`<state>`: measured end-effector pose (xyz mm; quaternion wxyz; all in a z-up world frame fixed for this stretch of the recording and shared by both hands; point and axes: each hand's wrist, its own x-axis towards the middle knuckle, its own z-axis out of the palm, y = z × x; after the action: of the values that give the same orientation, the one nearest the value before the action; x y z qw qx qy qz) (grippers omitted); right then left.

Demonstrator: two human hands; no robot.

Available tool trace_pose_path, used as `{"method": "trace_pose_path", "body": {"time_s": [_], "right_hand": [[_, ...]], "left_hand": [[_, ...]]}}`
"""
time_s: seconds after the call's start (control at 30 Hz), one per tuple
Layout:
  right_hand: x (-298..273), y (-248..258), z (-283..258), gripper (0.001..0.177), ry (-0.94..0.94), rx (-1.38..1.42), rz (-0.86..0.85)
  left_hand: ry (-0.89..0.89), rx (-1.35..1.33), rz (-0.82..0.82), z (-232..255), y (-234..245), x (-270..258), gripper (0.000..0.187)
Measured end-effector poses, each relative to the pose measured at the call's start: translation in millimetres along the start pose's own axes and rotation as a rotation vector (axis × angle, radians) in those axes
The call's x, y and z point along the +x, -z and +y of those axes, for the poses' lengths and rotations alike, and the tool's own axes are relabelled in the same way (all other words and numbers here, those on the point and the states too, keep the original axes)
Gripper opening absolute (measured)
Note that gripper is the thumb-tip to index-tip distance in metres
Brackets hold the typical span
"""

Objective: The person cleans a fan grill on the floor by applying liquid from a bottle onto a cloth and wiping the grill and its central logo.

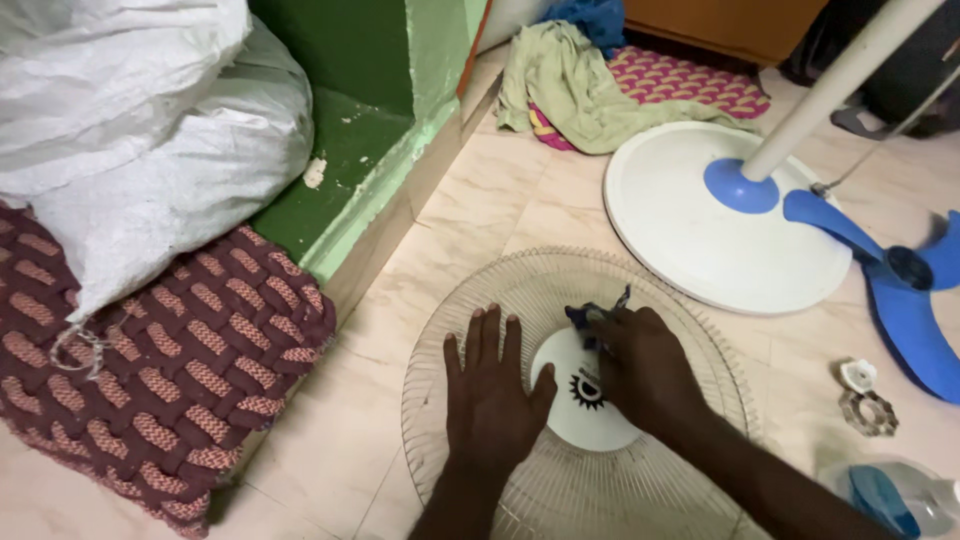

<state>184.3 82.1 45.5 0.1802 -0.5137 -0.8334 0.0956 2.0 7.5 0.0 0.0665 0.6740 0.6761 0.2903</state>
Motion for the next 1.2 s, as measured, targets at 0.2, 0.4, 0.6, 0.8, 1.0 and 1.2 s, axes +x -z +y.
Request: {"method": "trace_pose_path", "body": {"time_s": [0.2, 0.4, 0.6, 0.8, 1.0, 1.2], "right_hand": [[46.7, 1.5, 29.9, 0.031, -0.319, 0.171, 0.106], [5.2, 0.3, 12.0, 0.026, 0.014, -0.011, 0.048], [37.9, 10.8, 39.9, 0.022, -0.052, 0.058, -0.015], [25.2, -2.4, 43.2, 0.029, -0.163, 0.143, 0.116], [-120.5, -2.3, -1.0, 0.02, -0.152, 0.131, 0.114], [-154.9, 24.9, -28.6, 0.029, -0.236, 0.301, 0.064]], "left_hand": [[-0.027, 0.012, 0.041, 1.3, -0.7, -1.6, 0.072], [-0.019, 0.014, 0.044, 2.6, 1.8, 0.4, 0.071], [-0.071, 0.024, 0.058, 2.7, 1.5, -3.6, 0.071], [-0.069, 0.049, 0.101, 2.4, -4.9, -5.0, 0.069], [-0.1, 0.067, 0.163, -6.6, -13.6, -7.0, 0.067], [-0.101, 0.161, 0.11, -14.4, -29.2, 0.9, 0.071]]}}
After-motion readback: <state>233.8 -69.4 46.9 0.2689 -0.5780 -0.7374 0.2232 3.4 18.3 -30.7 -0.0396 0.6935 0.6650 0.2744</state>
